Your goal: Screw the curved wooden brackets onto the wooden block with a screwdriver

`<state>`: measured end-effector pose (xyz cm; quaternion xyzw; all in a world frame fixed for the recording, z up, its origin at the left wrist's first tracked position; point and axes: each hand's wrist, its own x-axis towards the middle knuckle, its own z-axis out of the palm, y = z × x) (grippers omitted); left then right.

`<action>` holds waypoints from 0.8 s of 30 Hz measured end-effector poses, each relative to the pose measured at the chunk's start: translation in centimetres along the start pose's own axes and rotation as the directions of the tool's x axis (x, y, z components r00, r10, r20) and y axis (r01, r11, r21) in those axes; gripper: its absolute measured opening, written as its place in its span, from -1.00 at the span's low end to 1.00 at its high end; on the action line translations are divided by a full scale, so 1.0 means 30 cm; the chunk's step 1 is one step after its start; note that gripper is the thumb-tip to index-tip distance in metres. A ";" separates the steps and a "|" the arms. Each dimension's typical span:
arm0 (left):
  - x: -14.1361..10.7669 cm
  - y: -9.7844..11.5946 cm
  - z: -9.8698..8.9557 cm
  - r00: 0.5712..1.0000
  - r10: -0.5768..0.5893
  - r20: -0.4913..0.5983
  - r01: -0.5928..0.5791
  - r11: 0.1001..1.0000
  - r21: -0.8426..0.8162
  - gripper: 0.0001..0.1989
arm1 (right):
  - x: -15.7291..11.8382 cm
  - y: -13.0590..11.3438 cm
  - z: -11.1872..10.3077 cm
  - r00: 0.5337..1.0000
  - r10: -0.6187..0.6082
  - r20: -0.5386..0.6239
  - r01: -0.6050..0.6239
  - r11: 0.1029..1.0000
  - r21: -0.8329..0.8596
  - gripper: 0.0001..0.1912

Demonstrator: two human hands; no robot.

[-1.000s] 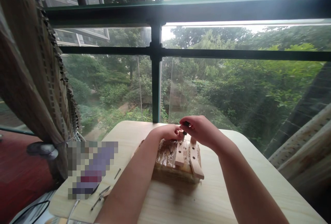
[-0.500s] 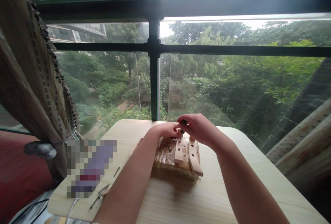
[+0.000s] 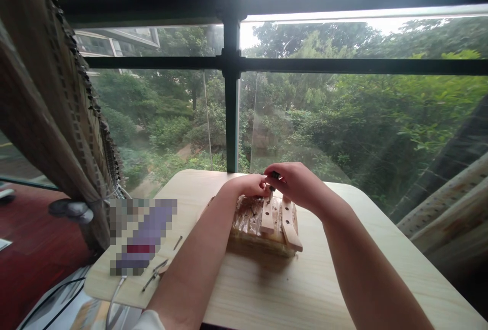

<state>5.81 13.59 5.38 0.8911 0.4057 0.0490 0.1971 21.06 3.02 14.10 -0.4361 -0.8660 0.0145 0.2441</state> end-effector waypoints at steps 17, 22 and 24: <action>0.003 -0.001 0.002 1.000 0.012 0.000 -0.012 0.999 -0.051 -0.82 | -0.005 -0.027 0.002 0.994 0.064 0.087 -0.053 0.990 -0.133 -0.69; -0.017 0.016 -0.005 0.999 -0.032 0.021 0.035 0.989 -0.144 -0.82 | -0.042 -0.065 -0.023 0.983 0.104 0.150 -0.065 0.967 -0.247 -0.57; -0.022 0.021 -0.008 0.999 -0.043 0.019 0.045 0.985 -0.165 -0.82 | -0.056 -0.083 -0.035 0.972 0.138 0.192 -0.077 0.953 -0.294 -0.66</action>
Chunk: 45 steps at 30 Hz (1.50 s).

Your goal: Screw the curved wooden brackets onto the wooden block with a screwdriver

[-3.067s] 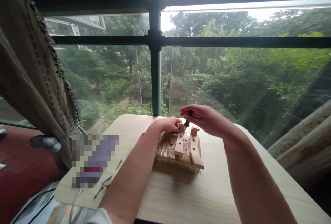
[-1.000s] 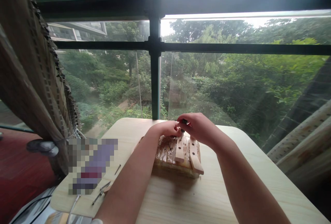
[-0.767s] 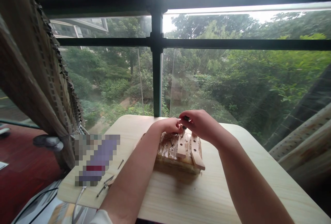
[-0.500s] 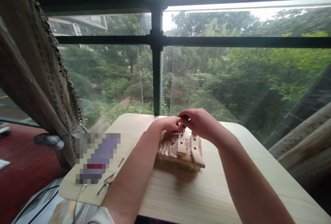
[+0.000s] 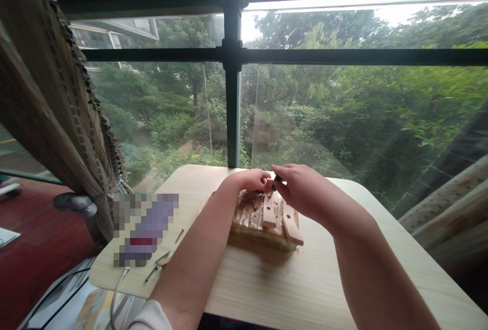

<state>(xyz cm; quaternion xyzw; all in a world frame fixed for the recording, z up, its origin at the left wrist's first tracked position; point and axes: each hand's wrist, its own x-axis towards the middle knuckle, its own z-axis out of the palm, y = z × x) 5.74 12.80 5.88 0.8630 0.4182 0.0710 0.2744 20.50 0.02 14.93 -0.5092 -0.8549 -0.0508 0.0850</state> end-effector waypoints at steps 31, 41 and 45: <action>-0.002 0.000 -0.001 1.000 0.027 0.015 -0.026 0.998 -0.058 -0.75 | -0.009 -0.030 -0.019 0.969 0.243 -0.032 -0.245 0.957 -0.158 -0.70; -0.024 0.031 -0.010 0.999 -0.024 0.021 0.026 0.997 -0.068 -0.75 | -0.018 0.028 -0.029 0.954 0.279 0.112 -0.259 0.952 -0.165 -0.67; -0.020 0.032 -0.010 1.000 0.006 0.016 -0.006 1.000 -0.017 -0.81 | 0.006 0.029 -0.042 0.947 0.313 0.074 -0.307 0.948 -0.086 -0.47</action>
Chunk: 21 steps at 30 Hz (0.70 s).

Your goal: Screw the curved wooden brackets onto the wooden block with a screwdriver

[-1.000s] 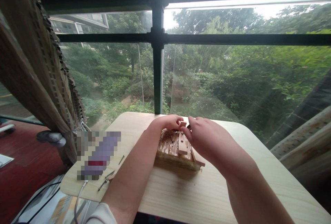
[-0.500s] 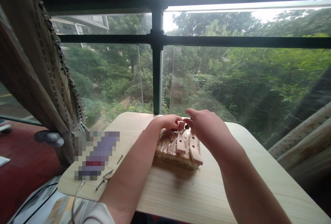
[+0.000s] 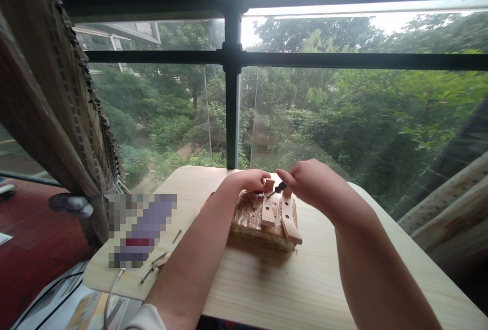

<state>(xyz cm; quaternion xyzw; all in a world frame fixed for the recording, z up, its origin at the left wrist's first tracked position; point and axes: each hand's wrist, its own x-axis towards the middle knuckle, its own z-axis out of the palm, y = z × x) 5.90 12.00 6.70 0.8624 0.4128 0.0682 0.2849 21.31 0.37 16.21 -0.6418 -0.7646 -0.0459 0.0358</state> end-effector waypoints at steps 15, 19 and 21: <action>0.005 0.010 0.007 1.000 0.005 -0.013 -0.004 0.995 0.099 -0.77 | -0.015 0.001 -0.014 0.999 0.016 0.037 -0.013 0.998 -0.067 -0.55; 0.017 0.003 0.006 0.999 0.035 -0.006 -0.034 0.989 0.144 -0.75 | -0.007 -0.015 0.015 0.994 -0.048 -0.098 0.048 0.999 -0.008 -0.72; 0.021 -0.001 0.008 0.998 0.055 -0.007 -0.053 0.985 0.164 -0.76 | -0.004 -0.014 0.031 0.987 -0.095 -0.127 0.097 0.995 0.009 -0.74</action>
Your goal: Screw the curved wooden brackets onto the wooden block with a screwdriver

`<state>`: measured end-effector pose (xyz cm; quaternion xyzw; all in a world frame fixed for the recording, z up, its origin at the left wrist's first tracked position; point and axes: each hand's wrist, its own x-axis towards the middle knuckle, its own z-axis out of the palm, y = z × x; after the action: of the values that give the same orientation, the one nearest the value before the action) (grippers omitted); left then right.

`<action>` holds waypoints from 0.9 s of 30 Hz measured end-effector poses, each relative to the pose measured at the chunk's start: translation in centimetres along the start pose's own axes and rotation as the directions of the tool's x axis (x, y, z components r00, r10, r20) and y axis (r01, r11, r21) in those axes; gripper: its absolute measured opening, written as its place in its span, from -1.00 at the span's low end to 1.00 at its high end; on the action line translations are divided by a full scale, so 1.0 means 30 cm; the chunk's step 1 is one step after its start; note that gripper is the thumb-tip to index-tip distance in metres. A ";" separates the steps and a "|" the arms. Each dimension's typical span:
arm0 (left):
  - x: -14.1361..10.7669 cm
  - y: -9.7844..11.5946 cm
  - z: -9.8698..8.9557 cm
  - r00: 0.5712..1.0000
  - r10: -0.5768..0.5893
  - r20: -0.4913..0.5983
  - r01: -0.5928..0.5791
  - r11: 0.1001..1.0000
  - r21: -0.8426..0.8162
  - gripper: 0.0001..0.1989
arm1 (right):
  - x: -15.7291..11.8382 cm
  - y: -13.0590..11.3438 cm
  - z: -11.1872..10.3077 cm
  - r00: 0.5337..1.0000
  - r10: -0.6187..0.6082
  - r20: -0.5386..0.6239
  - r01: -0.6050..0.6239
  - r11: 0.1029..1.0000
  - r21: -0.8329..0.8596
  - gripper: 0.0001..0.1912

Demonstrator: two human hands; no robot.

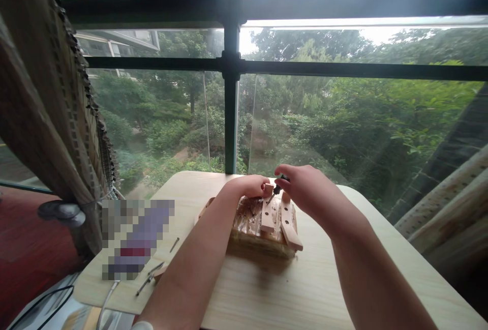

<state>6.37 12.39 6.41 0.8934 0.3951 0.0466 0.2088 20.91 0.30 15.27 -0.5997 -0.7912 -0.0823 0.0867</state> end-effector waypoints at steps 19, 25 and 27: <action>-0.009 0.003 -0.001 0.999 -0.039 -0.017 0.038 0.998 -0.053 -0.81 | -0.005 0.027 0.007 0.992 -0.126 0.010 0.127 0.992 -0.010 -0.69; -0.015 0.006 -0.004 0.999 -0.039 -0.020 0.038 0.998 -0.043 -0.82 | 0.007 0.001 -0.020 0.997 0.013 0.071 -0.005 0.994 -0.112 -0.48; -0.014 0.005 -0.006 0.999 -0.025 -0.020 0.024 0.998 -0.050 -0.82 | 0.021 -0.001 -0.008 1.000 0.001 -0.011 -0.002 0.995 -0.096 -0.57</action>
<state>6.13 12.05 6.68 0.8825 0.4069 0.0631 0.2274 20.71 0.81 15.64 -0.6033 -0.7855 -0.1236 0.0619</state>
